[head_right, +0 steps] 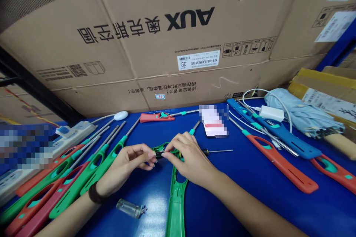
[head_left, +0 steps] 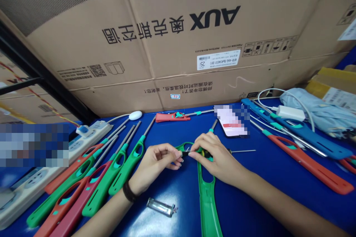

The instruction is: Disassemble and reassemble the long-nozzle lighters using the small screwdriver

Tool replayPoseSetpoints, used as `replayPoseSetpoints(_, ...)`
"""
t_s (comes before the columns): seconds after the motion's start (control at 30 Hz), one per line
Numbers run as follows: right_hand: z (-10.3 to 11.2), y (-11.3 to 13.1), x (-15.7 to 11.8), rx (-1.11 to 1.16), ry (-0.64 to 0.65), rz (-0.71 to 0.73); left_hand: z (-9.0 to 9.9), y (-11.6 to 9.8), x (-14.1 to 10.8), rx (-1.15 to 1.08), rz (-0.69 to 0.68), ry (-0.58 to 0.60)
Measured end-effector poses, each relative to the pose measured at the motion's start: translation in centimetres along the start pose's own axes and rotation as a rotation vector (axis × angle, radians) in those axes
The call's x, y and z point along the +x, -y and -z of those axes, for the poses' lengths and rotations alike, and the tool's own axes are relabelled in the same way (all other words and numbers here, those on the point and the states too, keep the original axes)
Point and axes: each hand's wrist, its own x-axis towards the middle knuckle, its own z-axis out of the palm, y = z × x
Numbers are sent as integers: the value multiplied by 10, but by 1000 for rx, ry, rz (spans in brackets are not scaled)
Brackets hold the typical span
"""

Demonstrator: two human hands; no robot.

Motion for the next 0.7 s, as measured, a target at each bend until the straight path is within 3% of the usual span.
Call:
replayPoseSetpoints(0.37,0,1,-1,76,9,-1,-2,3,-2,-35,29,17)
replayPoseSetpoints(0.7,3,1,0,101,44,-56,-4,5,-3,87,-62,10)
